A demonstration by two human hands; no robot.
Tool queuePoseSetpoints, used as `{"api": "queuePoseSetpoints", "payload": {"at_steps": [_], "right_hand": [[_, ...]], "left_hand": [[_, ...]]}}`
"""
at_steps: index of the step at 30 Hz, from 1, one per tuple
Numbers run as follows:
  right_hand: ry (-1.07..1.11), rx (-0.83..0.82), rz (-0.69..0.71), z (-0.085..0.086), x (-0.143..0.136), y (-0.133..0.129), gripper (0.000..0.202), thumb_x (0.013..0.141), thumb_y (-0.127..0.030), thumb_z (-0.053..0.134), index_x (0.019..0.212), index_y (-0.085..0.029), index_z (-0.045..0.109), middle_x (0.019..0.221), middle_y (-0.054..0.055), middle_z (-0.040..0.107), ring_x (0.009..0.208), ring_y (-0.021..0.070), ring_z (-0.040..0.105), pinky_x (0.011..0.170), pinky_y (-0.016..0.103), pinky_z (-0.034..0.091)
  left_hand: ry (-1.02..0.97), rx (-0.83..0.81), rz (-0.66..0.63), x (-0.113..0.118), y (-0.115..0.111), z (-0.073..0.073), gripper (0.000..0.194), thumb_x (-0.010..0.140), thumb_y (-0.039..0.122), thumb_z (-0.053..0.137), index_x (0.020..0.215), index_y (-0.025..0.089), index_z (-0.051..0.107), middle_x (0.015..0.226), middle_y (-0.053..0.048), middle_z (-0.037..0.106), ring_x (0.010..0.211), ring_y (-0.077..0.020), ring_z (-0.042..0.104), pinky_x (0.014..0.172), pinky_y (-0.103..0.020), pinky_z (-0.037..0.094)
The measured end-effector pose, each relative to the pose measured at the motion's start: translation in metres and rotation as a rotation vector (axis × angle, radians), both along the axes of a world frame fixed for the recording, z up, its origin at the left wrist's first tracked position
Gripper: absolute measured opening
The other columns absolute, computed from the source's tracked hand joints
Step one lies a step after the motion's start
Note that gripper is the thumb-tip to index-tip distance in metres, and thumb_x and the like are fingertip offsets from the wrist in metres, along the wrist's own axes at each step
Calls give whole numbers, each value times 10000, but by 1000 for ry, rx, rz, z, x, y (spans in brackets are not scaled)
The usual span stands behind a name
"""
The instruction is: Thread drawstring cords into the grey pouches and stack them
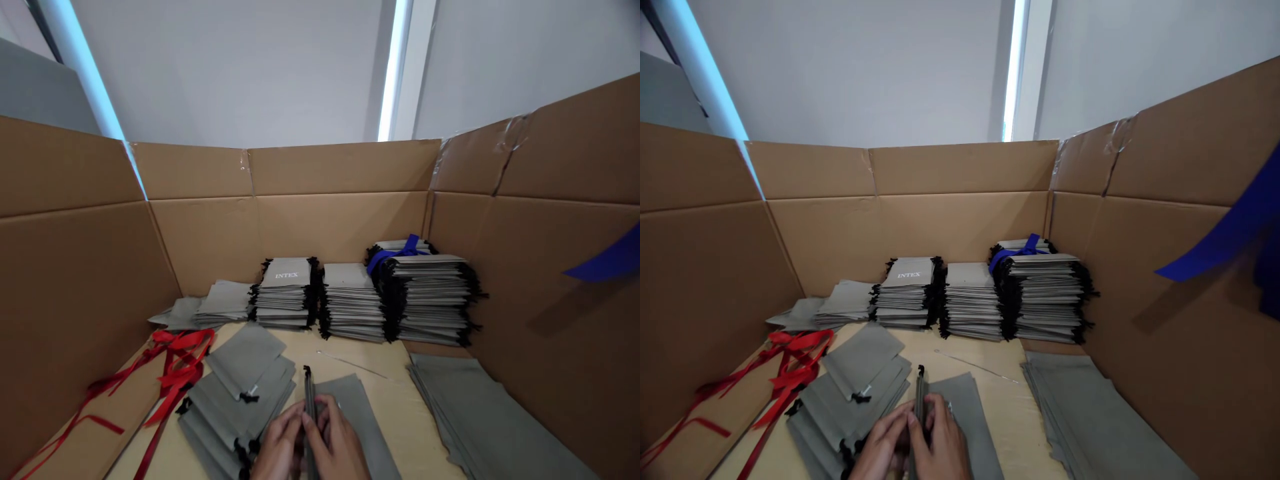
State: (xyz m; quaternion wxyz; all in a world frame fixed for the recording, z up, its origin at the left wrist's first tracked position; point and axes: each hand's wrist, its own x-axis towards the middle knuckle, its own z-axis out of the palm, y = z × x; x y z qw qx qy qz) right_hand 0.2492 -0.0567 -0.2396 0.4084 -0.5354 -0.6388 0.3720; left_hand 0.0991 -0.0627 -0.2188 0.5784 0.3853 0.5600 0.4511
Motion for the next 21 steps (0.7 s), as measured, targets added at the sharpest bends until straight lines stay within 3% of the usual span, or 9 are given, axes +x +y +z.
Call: {"api": "queuePoseSetpoints", "payload": {"at_steps": [2, 6, 9, 11, 13, 15, 18, 21], "right_hand": [[20, -56, 72, 7, 4, 2, 520, 985, -598, 514, 1338, -226, 600, 1095, 137, 785, 997, 330, 762, 859, 403, 577], [12, -133, 158, 10, 11, 10, 646, 923, -417, 559, 1519, -176, 488, 1236, 159, 786, 1105, 326, 755, 938, 404, 571], [-38, -193, 126, 4, 13, 16, 681, 923, -381, 520, 1544, -104, 522, 1418, 204, 713, 1321, 340, 670, 1112, 425, 504], [-66, -235, 91, 1, 13, 18, 696, 921, -344, 502, 1554, -56, 530, 1537, 216, 627, 1437, 338, 587, 1203, 421, 433], [-62, -252, 55, 0, 13, 18, 698, 918, -324, 498, 1558, -48, 538, 1578, 201, 594, 1475, 330, 554, 1231, 407, 407], [-27, -243, 27, -1, 15, 17, 680, 909, -335, 524, 1541, -88, 578, 1545, 165, 635, 1443, 322, 588, 1201, 383, 443], [20, -218, -16, -5, 19, 16, 627, 883, -383, 599, 1474, -186, 668, 1455, 101, 718, 1362, 316, 658, 1103, 326, 522], [7, -225, -51, -11, 21, 19, 598, 873, -431, 640, 1428, -222, 712, 1395, 84, 756, 1309, 333, 696, 1017, 303, 569]], "left_hand": [[-122, -39, 2, 6, -2, 1, 765, 655, 784, 785, 1117, 174, 783, 1101, -184, 821, 1027, -376, 781, 746, -434, 652], [-197, -15, 36, 16, -1, 6, 822, 661, 854, 744, 1109, 165, 730, 849, -122, 783, 769, -287, 773, 687, -380, 613], [143, 85, 39, 0, 4, 16, 731, 768, 851, 605, 1055, 188, 717, 845, -111, 782, 747, -281, 758, 699, -377, 596], [536, 190, 92, -27, 8, 28, 549, 936, 680, 457, 1059, 209, 711, 979, -136, 813, 914, -302, 772, 818, -386, 583], [935, 186, 203, -62, 14, 42, 440, 1007, 456, 354, 1143, 193, 680, 1144, -179, 811, 1086, -337, 757, 952, -421, 543], [1261, 75, 252, -95, 23, 54, 481, 1035, 397, 326, 1262, 89, 618, 1285, -273, 754, 1190, -399, 726, 1000, -462, 516], [1433, -111, 214, -125, 40, 66, 549, 1043, 461, 415, 1316, 11, 570, 1249, -326, 753, 1215, -464, 711, 961, -488, 521], [1394, -155, 225, -135, 52, 71, 423, 964, 355, 584, 1269, 63, 611, 1214, -272, 788, 1191, -421, 739, 887, -419, 535]]}}
